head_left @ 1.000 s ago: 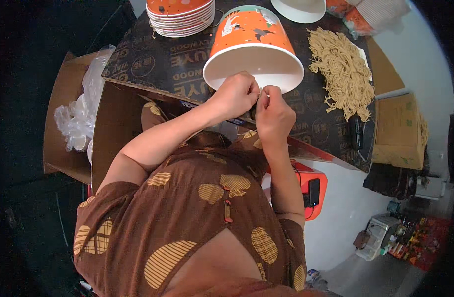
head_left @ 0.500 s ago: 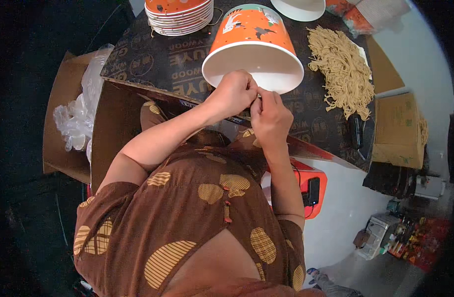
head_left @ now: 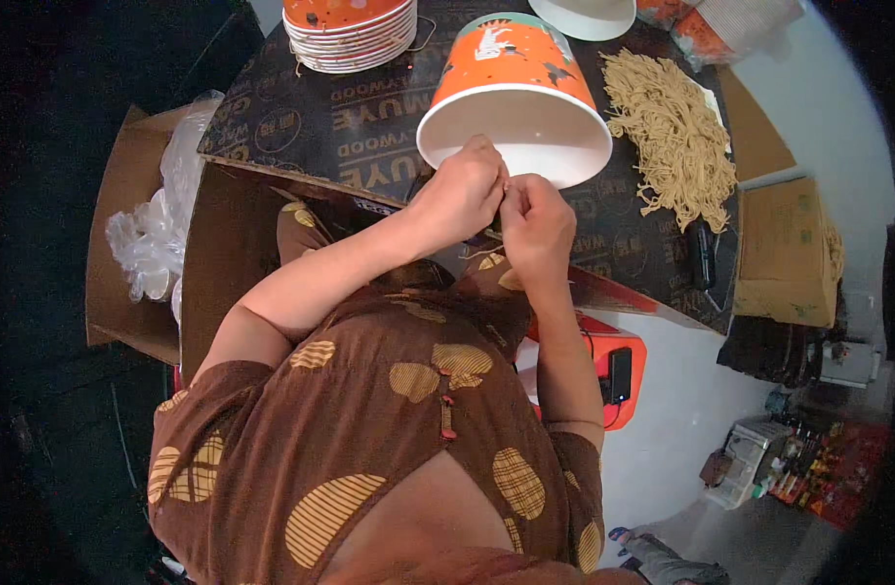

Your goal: Attaching string handles to small paper buckets at a manufacturing workstation.

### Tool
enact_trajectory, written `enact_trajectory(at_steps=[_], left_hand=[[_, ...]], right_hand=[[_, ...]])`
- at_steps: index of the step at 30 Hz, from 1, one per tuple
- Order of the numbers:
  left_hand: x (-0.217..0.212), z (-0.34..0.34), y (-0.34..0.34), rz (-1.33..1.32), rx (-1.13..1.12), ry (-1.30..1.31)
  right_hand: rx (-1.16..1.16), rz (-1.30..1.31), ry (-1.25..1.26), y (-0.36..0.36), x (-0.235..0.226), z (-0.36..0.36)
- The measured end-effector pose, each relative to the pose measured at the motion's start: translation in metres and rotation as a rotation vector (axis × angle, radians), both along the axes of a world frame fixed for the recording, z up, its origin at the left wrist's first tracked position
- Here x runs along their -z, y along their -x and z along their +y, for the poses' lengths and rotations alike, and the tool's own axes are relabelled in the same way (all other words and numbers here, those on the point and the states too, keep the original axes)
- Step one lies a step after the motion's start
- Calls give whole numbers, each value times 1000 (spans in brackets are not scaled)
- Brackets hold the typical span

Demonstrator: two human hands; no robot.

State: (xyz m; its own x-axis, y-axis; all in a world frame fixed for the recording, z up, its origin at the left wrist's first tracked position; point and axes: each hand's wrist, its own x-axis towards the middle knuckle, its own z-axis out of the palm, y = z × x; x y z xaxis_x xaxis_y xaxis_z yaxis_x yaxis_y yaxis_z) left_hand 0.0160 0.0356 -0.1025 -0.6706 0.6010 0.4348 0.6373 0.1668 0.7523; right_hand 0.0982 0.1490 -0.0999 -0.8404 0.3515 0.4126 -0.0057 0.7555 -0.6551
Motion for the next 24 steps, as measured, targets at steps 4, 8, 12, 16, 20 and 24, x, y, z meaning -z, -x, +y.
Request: enact_trajectory(at_steps=[4,8,12,16,20,24], left_hand=[[-2,0,-2,39,-3,-49],[-2,-5,1,-82,6,-14],[4,-8,3,60,14,-37],[-2,-8,-1,-45,50,-1],[0,-3,0,75,17,-19],[-2,0,4,-31,-28,12]], right_hand=[[-24,-75,189,2,-3,6],[-12,-150,237,3,-9,7],[13,-172,221,5,-10,7],[40,-196,246,6,-12,7],[61,-214,224,4,-12,6],[10,-105,81,-4,-6,3]])
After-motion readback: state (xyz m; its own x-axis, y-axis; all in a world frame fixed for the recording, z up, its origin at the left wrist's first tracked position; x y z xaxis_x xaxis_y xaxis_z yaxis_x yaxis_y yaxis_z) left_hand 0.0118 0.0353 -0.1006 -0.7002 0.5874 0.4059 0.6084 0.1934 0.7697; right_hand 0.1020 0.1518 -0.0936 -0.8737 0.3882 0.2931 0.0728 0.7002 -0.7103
